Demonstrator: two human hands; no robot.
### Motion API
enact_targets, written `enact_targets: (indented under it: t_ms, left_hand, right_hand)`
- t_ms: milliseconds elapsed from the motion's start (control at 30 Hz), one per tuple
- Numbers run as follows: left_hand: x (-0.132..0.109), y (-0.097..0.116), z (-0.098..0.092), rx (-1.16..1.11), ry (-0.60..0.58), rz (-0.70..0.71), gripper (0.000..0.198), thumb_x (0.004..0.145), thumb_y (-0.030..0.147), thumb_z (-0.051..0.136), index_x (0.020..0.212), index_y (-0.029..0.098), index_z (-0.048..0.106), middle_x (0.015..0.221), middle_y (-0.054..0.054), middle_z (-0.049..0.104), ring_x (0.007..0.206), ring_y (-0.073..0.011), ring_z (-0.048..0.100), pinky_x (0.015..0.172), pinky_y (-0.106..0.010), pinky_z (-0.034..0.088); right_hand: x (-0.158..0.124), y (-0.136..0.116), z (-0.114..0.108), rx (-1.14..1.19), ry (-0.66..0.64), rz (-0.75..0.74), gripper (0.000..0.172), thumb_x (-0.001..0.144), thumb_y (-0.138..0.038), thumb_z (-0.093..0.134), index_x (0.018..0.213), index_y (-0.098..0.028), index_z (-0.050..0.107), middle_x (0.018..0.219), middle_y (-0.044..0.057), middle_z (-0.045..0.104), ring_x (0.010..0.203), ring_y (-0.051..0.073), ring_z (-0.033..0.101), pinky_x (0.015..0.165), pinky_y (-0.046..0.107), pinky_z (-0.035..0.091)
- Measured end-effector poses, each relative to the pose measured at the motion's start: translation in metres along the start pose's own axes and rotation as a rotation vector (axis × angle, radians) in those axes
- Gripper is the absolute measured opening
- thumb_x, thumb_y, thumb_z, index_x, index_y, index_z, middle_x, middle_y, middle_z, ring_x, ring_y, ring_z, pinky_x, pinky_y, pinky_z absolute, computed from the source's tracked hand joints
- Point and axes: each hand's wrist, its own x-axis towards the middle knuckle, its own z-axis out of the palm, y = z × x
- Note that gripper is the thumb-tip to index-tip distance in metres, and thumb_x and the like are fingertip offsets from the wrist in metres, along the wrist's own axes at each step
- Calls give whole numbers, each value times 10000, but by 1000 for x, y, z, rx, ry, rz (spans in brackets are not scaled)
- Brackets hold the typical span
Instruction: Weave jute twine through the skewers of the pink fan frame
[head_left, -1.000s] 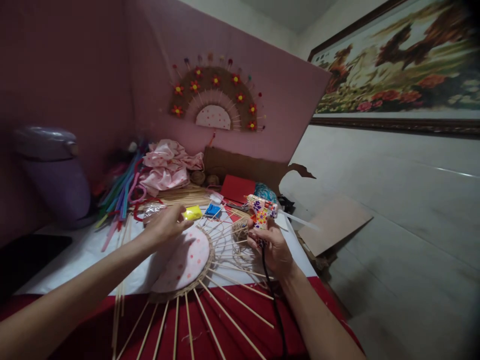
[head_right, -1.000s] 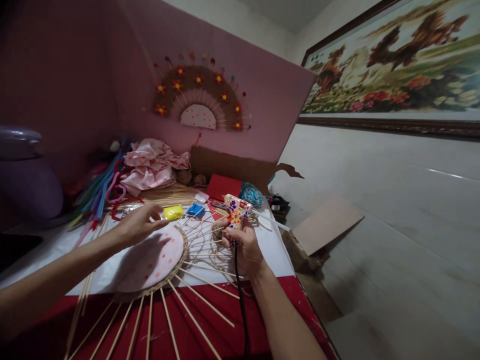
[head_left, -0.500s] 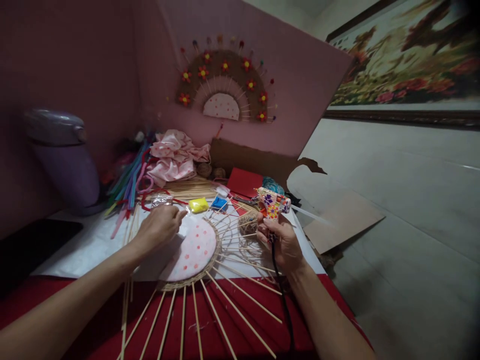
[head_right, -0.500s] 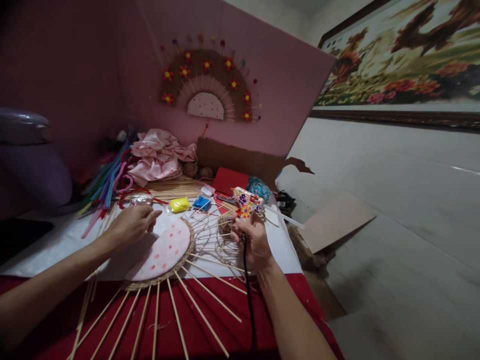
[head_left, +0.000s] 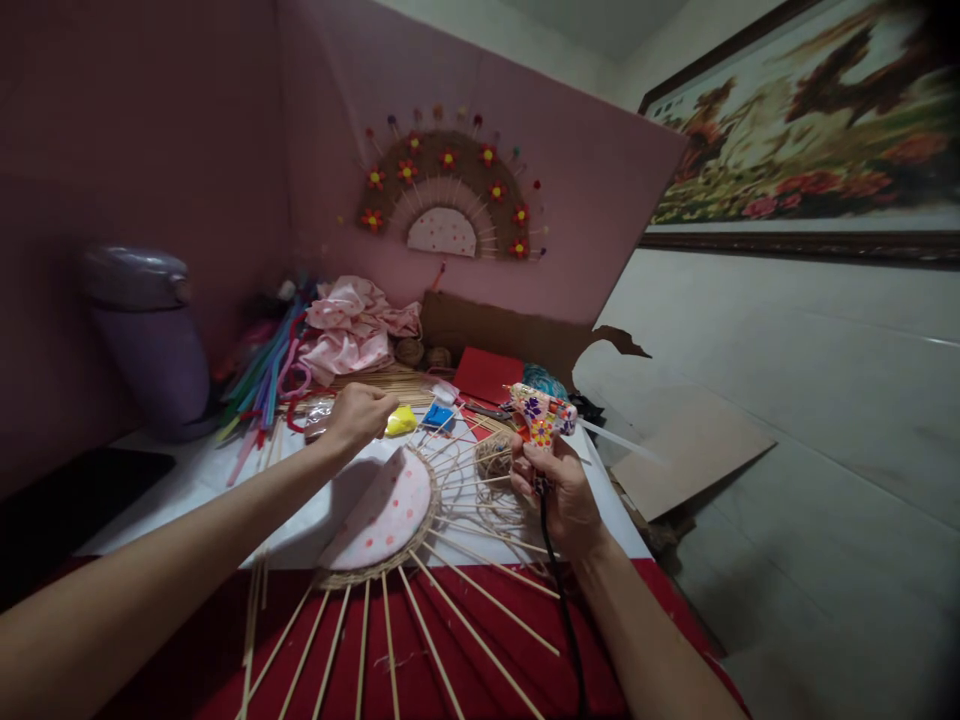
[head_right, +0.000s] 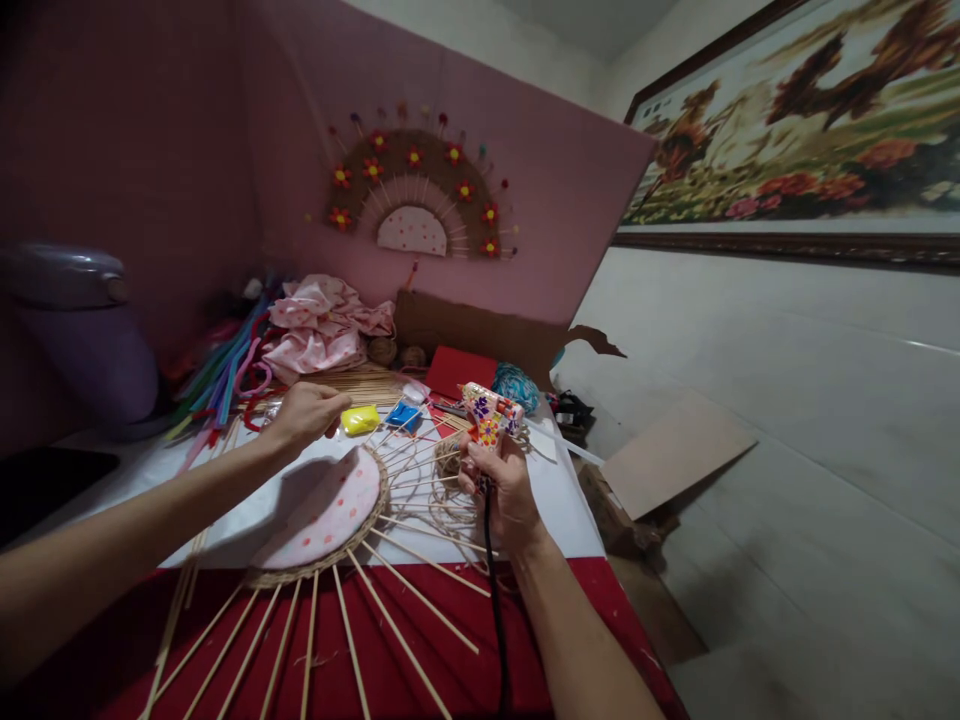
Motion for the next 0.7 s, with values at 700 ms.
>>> enact_targets:
  t_ms: [700]
  left_hand:
    - [-2,-19,7,-616,-167,25,205,741,292,627,806,97,631,744,-62,639,597,-119,542,565,-263,429]
  right_hand:
    - [0,0,-2,-18,40,-19,175,730,-189,658,874,-192,558,789,-1,546,523,57,399,396,152,344]
